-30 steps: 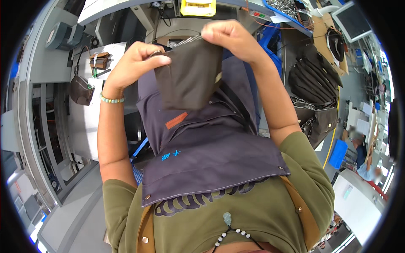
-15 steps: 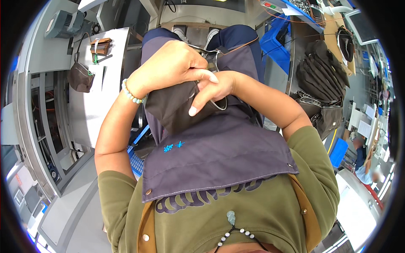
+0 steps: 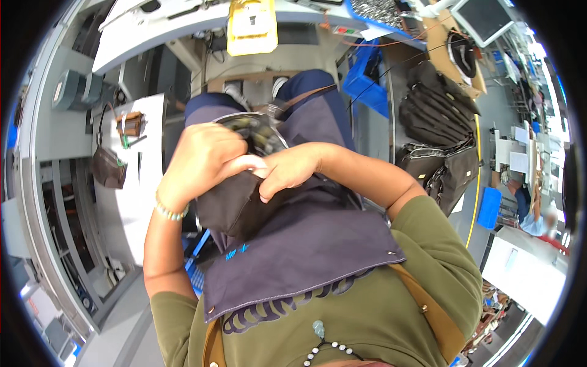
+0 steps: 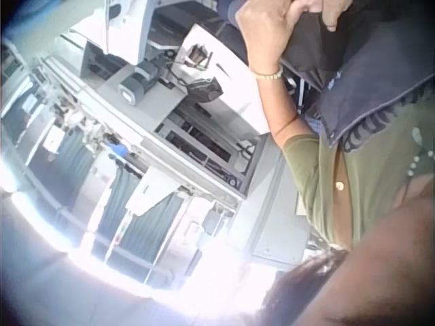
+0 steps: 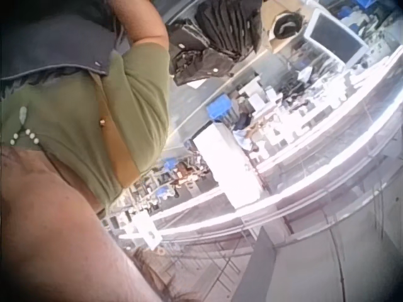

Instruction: Sewing the lining and main body of a small leather pouch using an industrial sewing machine.

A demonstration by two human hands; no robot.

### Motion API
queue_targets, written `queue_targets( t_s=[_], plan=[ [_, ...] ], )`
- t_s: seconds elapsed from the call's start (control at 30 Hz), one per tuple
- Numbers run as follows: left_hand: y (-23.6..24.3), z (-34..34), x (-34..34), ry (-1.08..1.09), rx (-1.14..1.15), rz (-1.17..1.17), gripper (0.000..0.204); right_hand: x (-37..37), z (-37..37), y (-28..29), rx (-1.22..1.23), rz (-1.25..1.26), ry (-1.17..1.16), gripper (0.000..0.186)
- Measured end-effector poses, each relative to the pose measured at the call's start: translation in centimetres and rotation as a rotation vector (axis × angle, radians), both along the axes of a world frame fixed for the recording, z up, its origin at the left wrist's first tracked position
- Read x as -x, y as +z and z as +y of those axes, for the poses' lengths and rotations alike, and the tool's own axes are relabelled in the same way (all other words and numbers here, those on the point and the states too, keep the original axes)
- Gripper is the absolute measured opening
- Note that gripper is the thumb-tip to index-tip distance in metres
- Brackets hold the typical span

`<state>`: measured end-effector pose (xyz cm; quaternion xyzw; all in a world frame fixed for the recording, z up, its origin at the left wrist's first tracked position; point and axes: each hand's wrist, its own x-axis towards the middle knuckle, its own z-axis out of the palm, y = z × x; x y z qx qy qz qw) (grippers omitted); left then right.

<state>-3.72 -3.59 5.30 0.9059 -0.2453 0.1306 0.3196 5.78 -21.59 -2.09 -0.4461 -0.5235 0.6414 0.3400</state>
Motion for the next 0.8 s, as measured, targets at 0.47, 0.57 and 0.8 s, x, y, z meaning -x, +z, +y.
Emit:
queue_targets(
  t_s=[0.47, 0.57, 0.8],
  plan=[
    [-5.7, 1.7, 0.8, 0.376, 0.621, 0.440, 0.044, -5.9, -3.3, 1.9, -0.283, 0.179, -0.542, 0.026],
    [-8.2, 1.2, 1.4, 0.358, 0.780, 0.309, 0.052, -6.3, -3.9, 1.0, -0.340, 0.019, -0.539, 0.025],
    [-9.5, 1.7, -0.2, 0.362, 0.937, 0.159, 0.053, -6.7, -3.0, 0.6, -0.484, -0.201, -0.477, 0.032]
  ],
)
